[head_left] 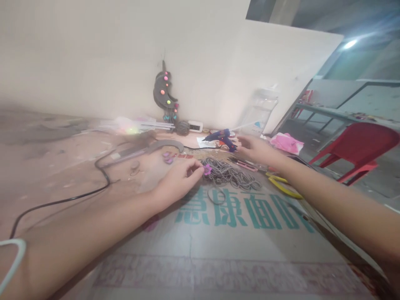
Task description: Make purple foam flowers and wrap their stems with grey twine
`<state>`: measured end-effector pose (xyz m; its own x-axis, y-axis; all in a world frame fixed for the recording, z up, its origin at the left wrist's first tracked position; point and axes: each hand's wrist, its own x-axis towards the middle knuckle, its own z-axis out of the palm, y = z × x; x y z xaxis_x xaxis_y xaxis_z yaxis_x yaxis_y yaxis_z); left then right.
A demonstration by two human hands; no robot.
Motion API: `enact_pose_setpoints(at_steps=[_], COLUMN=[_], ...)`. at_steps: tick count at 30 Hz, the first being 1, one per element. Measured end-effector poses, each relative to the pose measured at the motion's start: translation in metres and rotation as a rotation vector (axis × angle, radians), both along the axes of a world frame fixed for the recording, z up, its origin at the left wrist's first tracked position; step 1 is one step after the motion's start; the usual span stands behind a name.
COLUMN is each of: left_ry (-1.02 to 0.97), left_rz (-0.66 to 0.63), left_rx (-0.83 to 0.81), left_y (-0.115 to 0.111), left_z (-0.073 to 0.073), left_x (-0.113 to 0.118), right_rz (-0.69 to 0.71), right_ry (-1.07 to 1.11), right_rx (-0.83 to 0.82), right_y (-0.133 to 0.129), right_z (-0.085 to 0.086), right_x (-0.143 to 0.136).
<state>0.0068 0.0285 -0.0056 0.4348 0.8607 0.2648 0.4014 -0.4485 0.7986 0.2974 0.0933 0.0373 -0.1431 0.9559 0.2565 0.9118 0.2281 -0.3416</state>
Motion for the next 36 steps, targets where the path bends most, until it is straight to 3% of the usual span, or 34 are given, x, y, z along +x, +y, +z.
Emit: enact_pose_setpoints(at_steps=[5,9,14,18,23,28,33,36], left_ry=[0.001,-0.004,-0.005,-0.016,-0.008,0.006,0.035,0.024], left_rz=[-0.002,0.001,-0.004,-0.010,-0.001,0.005,0.037,0.053], left_rx=[-0.002,0.007,0.000,0.018,0.020,0.052,0.059,0.074], left_y=[0.000,-0.001,0.001,0.002,0.002,0.002,0.000,-0.001], left_z=[0.000,0.001,-0.001,-0.003,-0.005,-0.003,0.001,0.001], left_x=[0.000,0.000,0.000,0.001,0.000,-0.001,0.000,0.000], right_rz=[0.001,-0.023,-0.111,-0.161,-0.197,-0.120,0.136,0.117], right_ry=[0.078,0.110,0.112,0.123,0.187,0.306,0.559,0.515], right_rx=[-0.073,-0.070,-0.023,-0.008,-0.032,-0.029,0.066,0.056], right_y=[0.036,0.055,0.067,0.064,0.041,-0.007,-0.056,-0.079], right_z=[0.006,-0.005,-0.020,-0.017,0.004,0.020,0.008,-0.007], right_x=[-0.015,-0.030,-0.040,-0.040,-0.042,-0.050,-0.046,-0.039])
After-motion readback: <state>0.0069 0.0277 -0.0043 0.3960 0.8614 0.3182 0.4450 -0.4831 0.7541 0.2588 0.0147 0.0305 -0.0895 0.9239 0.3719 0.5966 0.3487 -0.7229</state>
